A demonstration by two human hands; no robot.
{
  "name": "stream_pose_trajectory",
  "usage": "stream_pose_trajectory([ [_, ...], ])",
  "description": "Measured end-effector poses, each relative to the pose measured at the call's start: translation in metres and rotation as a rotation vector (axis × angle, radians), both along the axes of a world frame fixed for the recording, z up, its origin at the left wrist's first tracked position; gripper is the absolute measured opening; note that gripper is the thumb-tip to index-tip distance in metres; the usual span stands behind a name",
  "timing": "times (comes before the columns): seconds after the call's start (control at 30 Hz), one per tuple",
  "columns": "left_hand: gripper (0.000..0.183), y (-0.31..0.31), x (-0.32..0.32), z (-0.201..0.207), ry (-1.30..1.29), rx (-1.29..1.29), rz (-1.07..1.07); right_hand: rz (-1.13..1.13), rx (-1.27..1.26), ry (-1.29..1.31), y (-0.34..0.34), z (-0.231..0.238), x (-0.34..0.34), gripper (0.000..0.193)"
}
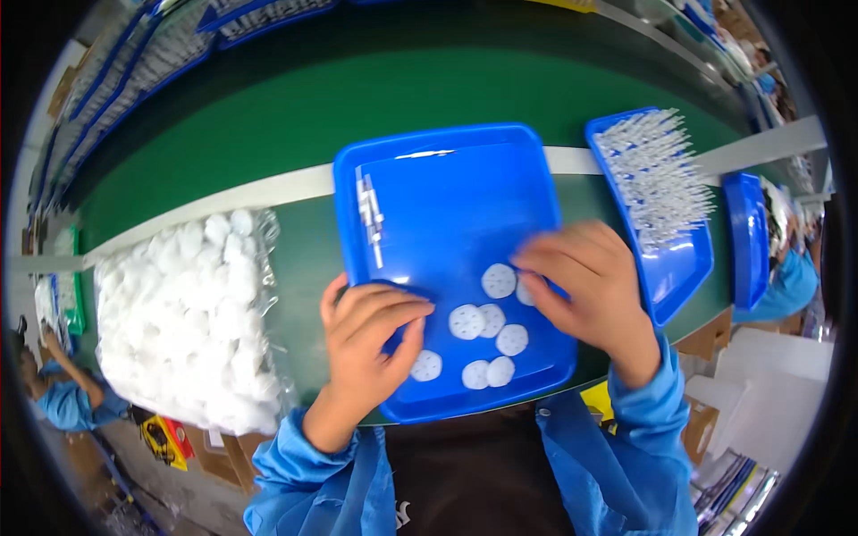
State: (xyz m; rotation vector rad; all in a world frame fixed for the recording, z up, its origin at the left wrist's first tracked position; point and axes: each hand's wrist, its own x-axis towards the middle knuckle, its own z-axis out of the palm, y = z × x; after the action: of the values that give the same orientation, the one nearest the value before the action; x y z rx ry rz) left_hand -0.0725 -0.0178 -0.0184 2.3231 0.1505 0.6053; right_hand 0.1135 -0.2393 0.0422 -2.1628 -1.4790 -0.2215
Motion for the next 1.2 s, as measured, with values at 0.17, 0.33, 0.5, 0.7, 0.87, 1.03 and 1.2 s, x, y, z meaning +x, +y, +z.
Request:
stream_pose_trajectory([
  [0.17,0.017,0.010,-0.019,0.006,-0.030,-0.003,0.063,0.397,0.037,-0.427,0.134,-0.042,0.028,0.021],
  [0.33,0.025,0.011,-0.039,0.014,0.047,0.132,-0.013,0.442,-0.150,-0.572,0.162,-0.054,0.044,0.010],
  [0.5,0.033,-0.002,-0.039,0.036,0.279,0.345,-0.203,0.367,-0.188,-0.552,0.133,-0.037,0.064,0.008],
  [0.7,0.029,0.013,-0.030,0.050,0.322,0.222,-0.296,0.144,0.044,-0.007,0.106,-0.035,0.063,0.015],
  [0.87,0.026,0.033,-0.004,0.042,0.113,-0.161,-0.042,0.023,0.220,0.506,0.084,-0.027,0.048,0.020],
  [1.03,0.026,0.050,0.031,0.024,-0.060,-0.397,0.161,0.126,0.318,0.790,0.080,-0.041,0.051,0.021],
  [1.2,0.038,0.048,0.064,0.017,-0.187,-0.748,0.000,0.243,0.414,1.111,0.080,-0.028,0.051,0.023],
])
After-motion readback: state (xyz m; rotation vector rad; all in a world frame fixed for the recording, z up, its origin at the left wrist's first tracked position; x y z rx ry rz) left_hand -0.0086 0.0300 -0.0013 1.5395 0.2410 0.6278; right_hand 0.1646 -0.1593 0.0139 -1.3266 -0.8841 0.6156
